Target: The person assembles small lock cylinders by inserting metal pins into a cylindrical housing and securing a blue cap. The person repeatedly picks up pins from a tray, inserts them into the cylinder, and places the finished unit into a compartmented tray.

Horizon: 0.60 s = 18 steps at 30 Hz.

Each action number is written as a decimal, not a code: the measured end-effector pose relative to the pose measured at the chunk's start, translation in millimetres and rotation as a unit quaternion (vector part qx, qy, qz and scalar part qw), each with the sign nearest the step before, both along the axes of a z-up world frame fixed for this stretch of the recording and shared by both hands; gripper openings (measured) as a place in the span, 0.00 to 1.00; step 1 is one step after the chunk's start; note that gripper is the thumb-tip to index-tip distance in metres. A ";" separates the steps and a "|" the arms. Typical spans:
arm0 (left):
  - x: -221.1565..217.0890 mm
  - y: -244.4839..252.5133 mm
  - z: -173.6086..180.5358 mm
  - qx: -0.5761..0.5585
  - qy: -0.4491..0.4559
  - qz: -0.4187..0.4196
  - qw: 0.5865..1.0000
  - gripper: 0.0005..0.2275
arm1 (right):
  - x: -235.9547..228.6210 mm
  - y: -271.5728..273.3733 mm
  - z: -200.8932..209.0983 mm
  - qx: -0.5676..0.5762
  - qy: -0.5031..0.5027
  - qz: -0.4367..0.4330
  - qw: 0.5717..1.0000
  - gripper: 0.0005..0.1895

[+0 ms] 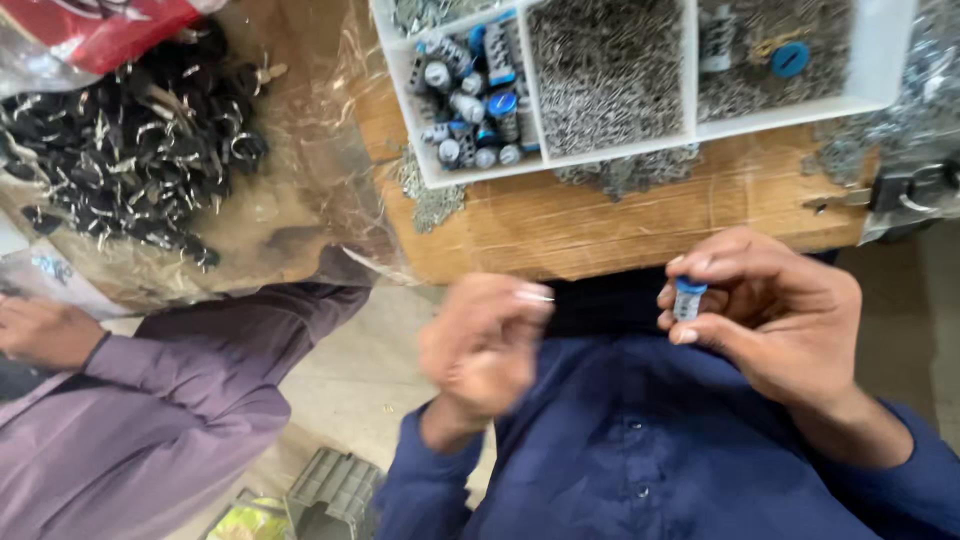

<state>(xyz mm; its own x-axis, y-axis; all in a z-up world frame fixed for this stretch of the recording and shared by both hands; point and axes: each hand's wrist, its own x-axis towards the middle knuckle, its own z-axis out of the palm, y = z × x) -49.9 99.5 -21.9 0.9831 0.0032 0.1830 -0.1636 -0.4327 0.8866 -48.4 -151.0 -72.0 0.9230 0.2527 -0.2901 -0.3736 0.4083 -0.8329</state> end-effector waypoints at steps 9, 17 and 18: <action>33.5 -57.8 3.7 0.044 -0.050 -0.187 0.980 0.16 | -12.2 -16.7 1.0 -0.153 0.000 -0.022 0.988 0.20; 33.0 -48.8 -9.5 -0.254 0.293 -0.265 0.883 0.12 | -16.3 -33.1 -12.1 -0.075 -0.095 0.081 0.989 0.21; 30.6 -55.1 -12.7 -0.364 0.384 -0.247 0.812 0.09 | -17.7 -38.7 -12.1 -0.053 -0.107 0.100 0.988 0.21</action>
